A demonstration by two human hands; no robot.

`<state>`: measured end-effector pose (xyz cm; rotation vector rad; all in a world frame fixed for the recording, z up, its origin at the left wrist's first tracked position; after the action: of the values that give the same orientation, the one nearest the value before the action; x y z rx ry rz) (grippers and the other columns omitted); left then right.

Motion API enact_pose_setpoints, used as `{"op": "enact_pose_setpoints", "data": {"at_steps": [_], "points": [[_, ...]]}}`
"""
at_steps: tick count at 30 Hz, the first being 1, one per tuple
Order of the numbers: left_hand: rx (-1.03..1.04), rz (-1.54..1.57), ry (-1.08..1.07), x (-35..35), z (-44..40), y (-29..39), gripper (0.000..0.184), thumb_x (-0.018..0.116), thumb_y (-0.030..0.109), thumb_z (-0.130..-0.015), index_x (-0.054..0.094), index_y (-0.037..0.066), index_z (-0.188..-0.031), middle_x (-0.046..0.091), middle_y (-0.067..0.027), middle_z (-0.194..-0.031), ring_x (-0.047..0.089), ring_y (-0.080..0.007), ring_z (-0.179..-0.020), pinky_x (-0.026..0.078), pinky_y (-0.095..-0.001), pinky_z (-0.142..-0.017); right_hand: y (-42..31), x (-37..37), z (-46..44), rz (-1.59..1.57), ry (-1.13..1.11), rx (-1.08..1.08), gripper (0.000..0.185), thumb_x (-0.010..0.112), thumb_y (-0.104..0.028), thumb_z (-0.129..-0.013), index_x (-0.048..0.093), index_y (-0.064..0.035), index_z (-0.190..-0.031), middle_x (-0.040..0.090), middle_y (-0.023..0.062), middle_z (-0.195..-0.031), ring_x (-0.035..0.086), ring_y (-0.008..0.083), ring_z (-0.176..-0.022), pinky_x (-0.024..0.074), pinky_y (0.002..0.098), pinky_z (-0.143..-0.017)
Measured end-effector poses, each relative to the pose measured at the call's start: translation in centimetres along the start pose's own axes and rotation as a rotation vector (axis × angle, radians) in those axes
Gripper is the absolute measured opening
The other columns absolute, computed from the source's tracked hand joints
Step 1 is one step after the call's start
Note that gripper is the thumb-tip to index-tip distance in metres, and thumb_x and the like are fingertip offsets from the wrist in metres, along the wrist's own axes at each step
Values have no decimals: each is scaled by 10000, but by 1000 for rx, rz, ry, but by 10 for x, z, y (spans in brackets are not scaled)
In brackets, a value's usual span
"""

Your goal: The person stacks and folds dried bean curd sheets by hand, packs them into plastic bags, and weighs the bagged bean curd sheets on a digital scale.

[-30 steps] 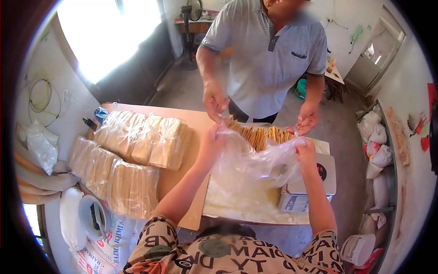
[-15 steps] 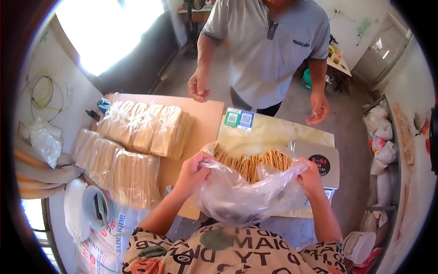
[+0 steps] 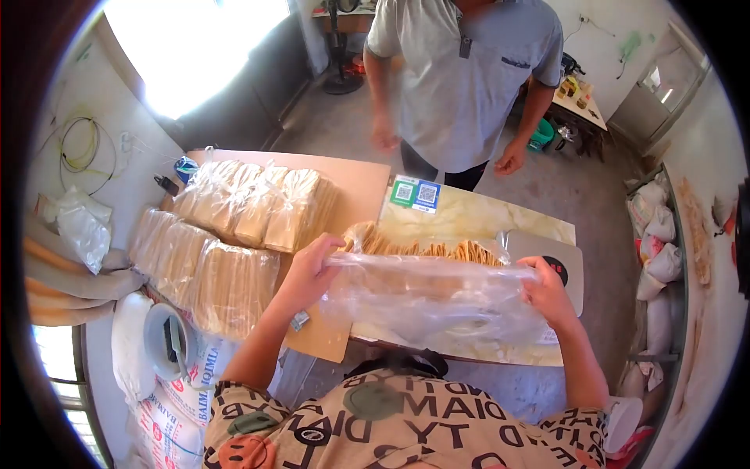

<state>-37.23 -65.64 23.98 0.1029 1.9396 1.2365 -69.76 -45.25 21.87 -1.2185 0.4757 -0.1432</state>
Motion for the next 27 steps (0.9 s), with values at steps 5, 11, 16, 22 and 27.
{"op": "enact_pose_setpoints", "data": {"at_steps": [5, 11, 16, 22, 27], "points": [[-236, 356, -8, -26, -9, 5, 220, 533, -7, -766, 562, 6, -983, 575, -7, -763, 502, -39, -656, 404, -195, -557, -32, -10, 5, 23, -76, 68, 161, 531, -19, -811, 568, -37, -966, 509, -18, -677, 444, 51, -593, 374, 214, -544], [8, -152, -263, -61, -58, 57, 182, 628, 92, -762, 572, 19, -919, 595, -59, -741, 567, -119, -665, 442, -269, -606, -90, -50, -44, 321, 126, -294, 76, 509, -72, -831, 585, -66, -828, 497, -38, -661, 428, 33, -550, 347, 210, -505], [183, -631, 102, -56, -93, 28, 176, 612, 92, -750, 546, 49, -907, 588, -181, -760, 583, -330, -679, 450, -368, -606, -116, -45, -61, -341, 209, -354, 96, 478, -74, -869, 572, -57, -882, 536, 5, -684, 492, 90, -554, 414, 258, -516], [-274, 246, 50, -38, -123, -105, 160, 543, 109, -845, 569, 70, -997, 653, -122, -875, 637, -272, -787, 507, -386, -680, -118, 12, -41, -1045, -125, -206, 131, 457, -148, -925, 533, -46, -956, 572, 42, -749, 520, 97, -576, 471, 270, -542], [-271, 1289, -9, -26, -108, -76, 215, 523, 88, -866, 550, 56, -1077, 643, -115, -954, 625, -234, -902, 520, -384, -849, -80, -17, -72, -702, -300, -217, 117, 456, -162, -929, 525, -79, -974, 504, 0, -646, 404, 47, -453, 345, 213, -413]]}}
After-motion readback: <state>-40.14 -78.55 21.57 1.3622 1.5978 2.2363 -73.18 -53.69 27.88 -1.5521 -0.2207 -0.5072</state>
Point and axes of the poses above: each hand's wrist, its own z-axis away from the middle knuckle, its own x-axis out of the palm, y = z × x, the point moved 8 cm from there along -z, towards the middle knuckle
